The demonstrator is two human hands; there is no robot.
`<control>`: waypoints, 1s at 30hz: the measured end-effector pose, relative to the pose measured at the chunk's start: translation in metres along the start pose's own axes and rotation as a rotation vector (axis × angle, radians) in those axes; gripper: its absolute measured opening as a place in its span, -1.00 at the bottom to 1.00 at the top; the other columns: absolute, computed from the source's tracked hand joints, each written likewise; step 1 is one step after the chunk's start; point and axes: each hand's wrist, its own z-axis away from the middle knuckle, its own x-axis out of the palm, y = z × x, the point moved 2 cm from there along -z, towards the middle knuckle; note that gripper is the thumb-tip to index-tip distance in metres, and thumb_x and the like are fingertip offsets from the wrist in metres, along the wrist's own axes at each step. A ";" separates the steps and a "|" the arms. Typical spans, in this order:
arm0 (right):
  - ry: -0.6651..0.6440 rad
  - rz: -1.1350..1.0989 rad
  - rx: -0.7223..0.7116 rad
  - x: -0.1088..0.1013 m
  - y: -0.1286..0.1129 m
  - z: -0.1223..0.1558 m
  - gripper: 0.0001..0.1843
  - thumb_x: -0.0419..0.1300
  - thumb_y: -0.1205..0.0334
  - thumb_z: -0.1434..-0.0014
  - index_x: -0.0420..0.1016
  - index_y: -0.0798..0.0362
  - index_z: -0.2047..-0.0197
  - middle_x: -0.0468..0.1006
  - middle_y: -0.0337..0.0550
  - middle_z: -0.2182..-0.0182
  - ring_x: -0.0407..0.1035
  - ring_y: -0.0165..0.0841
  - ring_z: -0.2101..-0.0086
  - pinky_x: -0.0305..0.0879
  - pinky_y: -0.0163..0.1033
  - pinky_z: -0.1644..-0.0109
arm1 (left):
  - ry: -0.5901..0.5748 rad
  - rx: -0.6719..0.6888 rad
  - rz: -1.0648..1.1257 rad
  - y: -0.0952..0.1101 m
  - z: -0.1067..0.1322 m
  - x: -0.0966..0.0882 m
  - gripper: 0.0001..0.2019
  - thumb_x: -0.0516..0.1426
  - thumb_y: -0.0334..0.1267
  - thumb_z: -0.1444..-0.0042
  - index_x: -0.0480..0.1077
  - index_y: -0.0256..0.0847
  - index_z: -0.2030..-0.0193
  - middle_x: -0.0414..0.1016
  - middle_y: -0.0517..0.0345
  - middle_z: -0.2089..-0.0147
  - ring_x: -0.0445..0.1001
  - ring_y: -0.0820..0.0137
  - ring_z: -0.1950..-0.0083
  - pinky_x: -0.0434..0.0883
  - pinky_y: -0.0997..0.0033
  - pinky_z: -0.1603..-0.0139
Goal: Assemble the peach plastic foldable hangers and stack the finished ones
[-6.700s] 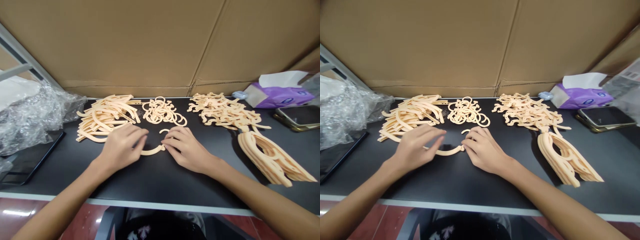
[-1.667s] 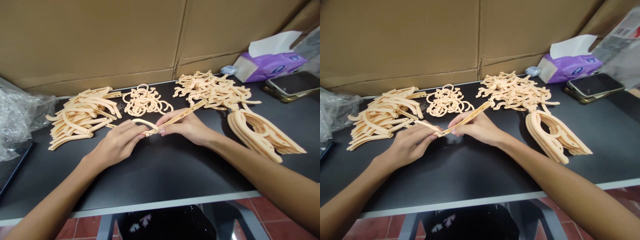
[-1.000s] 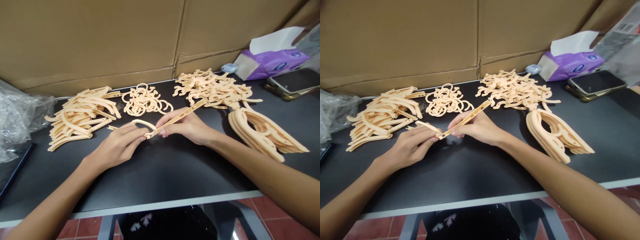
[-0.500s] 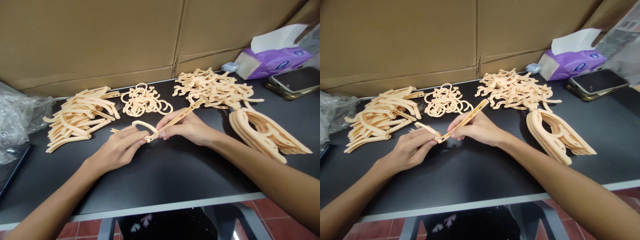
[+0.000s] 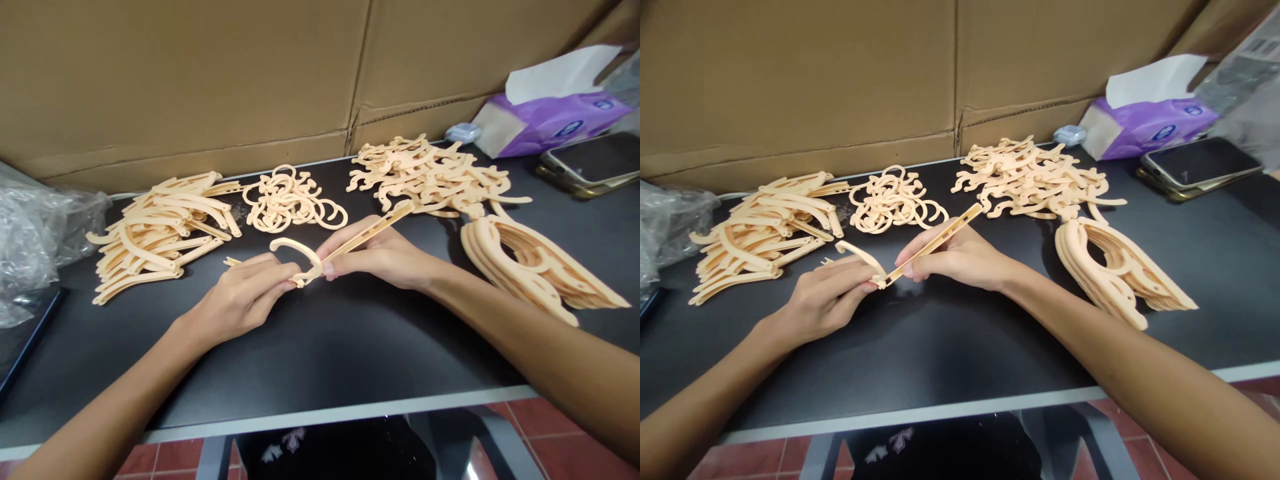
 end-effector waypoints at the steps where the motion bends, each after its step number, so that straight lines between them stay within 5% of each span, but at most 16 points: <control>1: -0.003 0.001 0.002 0.000 0.000 0.000 -0.90 0.41 0.35 0.09 0.69 0.11 0.40 0.61 -0.20 0.56 0.47 -0.37 0.48 0.41 -0.26 0.32 | 0.001 0.005 0.001 0.000 0.001 0.000 -0.83 0.04 -0.41 -0.35 0.41 -0.22 -0.01 0.50 0.08 0.27 0.43 0.42 0.31 0.41 0.42 0.25; 21: -0.100 -0.089 0.044 0.002 0.001 0.002 -0.86 0.45 0.37 0.05 0.70 0.15 0.33 0.65 -0.16 0.51 0.49 -0.40 0.48 0.48 -0.29 0.33 | 0.072 0.019 0.036 0.007 -0.002 0.002 -0.86 0.08 -0.41 -0.33 0.42 -0.24 0.04 0.45 0.15 0.37 0.39 0.44 0.40 0.37 0.43 0.34; 30: -0.066 -0.150 0.046 0.006 0.003 0.002 -0.84 0.47 0.35 0.04 0.69 0.17 0.32 0.65 -0.16 0.52 0.51 -0.40 0.50 0.51 -0.29 0.36 | 0.190 0.047 -0.080 0.010 -0.001 0.003 -0.91 0.12 -0.46 -0.28 0.41 -0.27 0.11 0.44 0.18 0.43 0.44 0.44 0.42 0.43 0.44 0.31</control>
